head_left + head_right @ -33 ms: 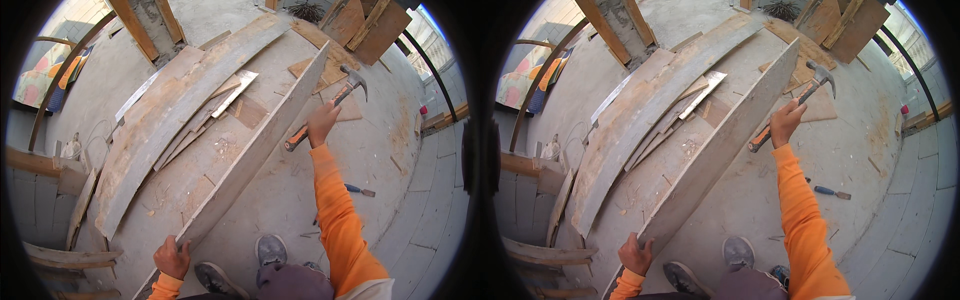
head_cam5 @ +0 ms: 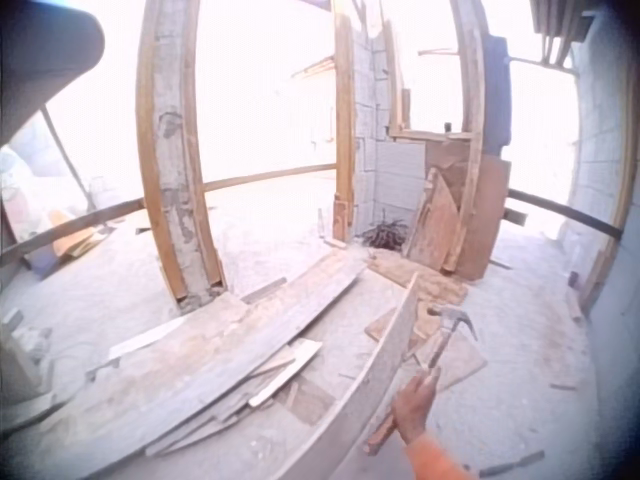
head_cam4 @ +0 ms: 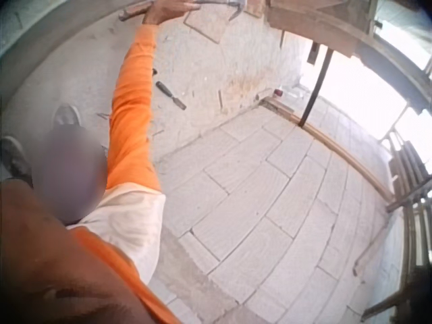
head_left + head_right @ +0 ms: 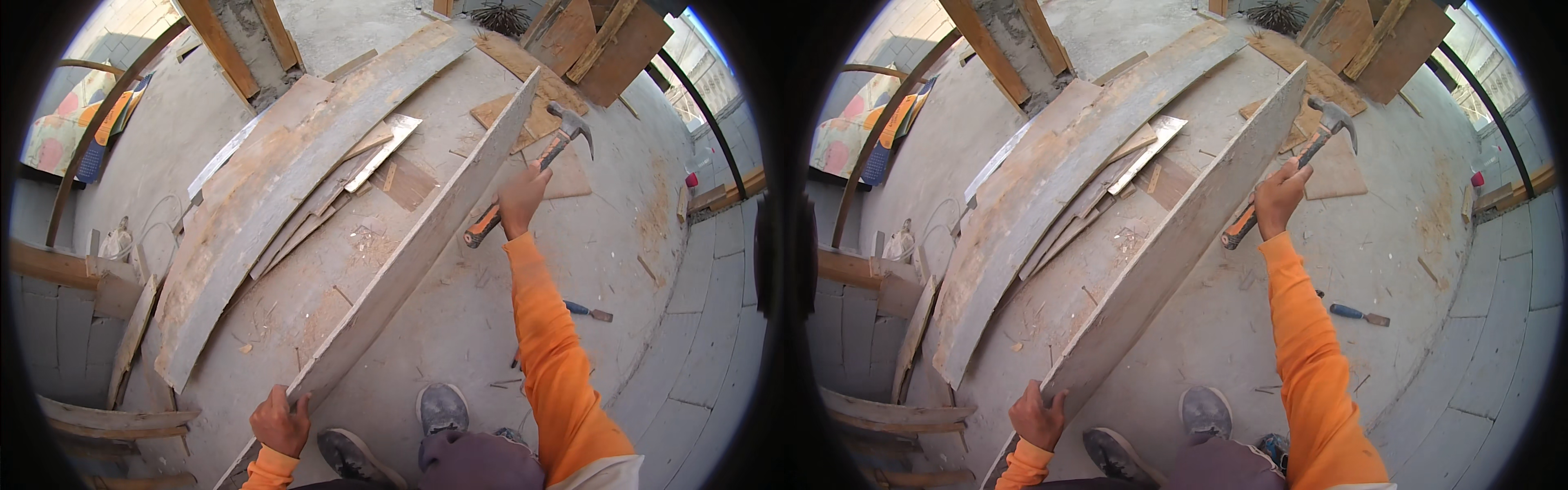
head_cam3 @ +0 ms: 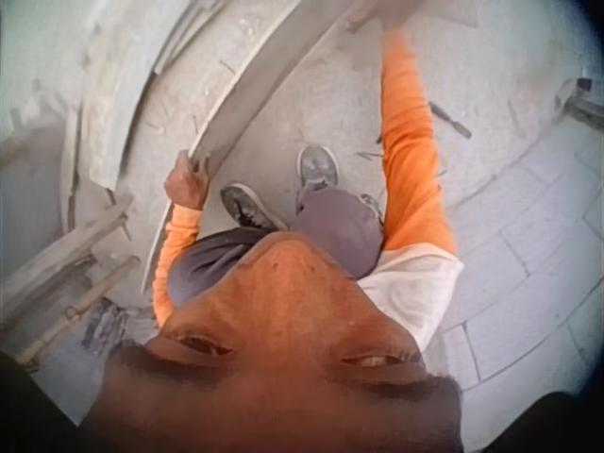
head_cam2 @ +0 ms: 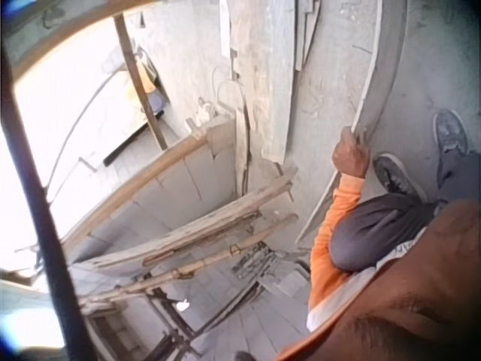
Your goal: The person removes nails from a wooden plank using the claw of a hammer and a pair of pliers, working across the surface of the wood.
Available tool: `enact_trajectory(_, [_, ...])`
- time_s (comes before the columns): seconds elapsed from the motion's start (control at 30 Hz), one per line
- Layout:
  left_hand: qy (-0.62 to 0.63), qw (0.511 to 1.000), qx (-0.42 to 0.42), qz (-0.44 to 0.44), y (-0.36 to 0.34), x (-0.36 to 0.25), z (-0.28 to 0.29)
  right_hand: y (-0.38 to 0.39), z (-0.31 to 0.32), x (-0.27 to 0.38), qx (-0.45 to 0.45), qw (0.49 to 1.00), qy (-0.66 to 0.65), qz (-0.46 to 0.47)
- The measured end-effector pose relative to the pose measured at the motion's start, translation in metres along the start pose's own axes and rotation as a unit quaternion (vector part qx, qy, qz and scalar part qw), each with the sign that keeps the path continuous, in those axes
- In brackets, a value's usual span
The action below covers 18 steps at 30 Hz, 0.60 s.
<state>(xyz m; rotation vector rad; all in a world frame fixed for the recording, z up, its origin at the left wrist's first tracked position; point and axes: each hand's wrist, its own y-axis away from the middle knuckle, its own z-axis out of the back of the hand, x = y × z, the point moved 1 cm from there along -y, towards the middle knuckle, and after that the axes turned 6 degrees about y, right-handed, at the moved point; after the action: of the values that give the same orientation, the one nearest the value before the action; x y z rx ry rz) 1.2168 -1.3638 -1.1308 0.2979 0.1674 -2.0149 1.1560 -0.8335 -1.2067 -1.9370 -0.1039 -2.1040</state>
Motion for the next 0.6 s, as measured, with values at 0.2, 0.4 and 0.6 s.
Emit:
enact_trajectory(0.2, [-0.008, 1.0, 0.008, 0.004, -0.007, 0.0, 0.0, -0.016, -0.021, -0.023, 0.011, 0.996, 0.074, 0.046])
enact_trajectory(0.4, [-0.005, 1.0, 0.017, -0.007, -0.006, 0.002, -0.002, -0.022, -0.022, -0.007, 0.105, 0.991, -0.065, -0.05])
enact_trajectory(0.6, [-0.005, 1.0, 0.015, 0.014, -0.007, 0.001, -0.001, -0.015, -0.019, 0.012, -0.035, 0.99, -0.128, -0.045])
